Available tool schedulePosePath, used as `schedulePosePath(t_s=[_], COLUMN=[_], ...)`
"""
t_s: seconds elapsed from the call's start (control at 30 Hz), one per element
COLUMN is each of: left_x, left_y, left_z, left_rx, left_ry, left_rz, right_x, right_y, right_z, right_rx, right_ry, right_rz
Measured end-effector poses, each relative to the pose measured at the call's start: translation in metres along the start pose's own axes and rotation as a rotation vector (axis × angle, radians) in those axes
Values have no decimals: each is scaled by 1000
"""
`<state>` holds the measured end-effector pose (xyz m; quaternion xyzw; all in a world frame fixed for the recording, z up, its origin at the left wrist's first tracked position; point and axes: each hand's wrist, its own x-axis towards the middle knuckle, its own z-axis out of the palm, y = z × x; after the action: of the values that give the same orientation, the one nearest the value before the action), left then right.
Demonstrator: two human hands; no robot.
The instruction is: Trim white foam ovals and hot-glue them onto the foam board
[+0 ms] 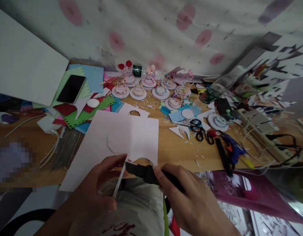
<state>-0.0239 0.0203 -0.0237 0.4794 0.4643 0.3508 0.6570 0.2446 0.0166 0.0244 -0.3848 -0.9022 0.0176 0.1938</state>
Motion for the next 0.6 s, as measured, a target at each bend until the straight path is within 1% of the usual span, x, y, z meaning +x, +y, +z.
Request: schedulePosePath(t_s=[0.07,0.2,0.37,0.6], left_x=[0,2,2,-2], left_y=[2,6,8,11], left_z=[0,1,2,4], left_rx=[-26,-48,1,10], left_ry=[0,9,12,19], left_rz=[-11,-37,-42,-42], right_x=[-3,-4,1,0], right_y=[0,-5,-9,-7], right_z=[-1,-6,-10,-8], right_rx=[23,58,68,39], right_ry=[-12,-52,-41,-35], right_rz=[7,-45,-63,-86])
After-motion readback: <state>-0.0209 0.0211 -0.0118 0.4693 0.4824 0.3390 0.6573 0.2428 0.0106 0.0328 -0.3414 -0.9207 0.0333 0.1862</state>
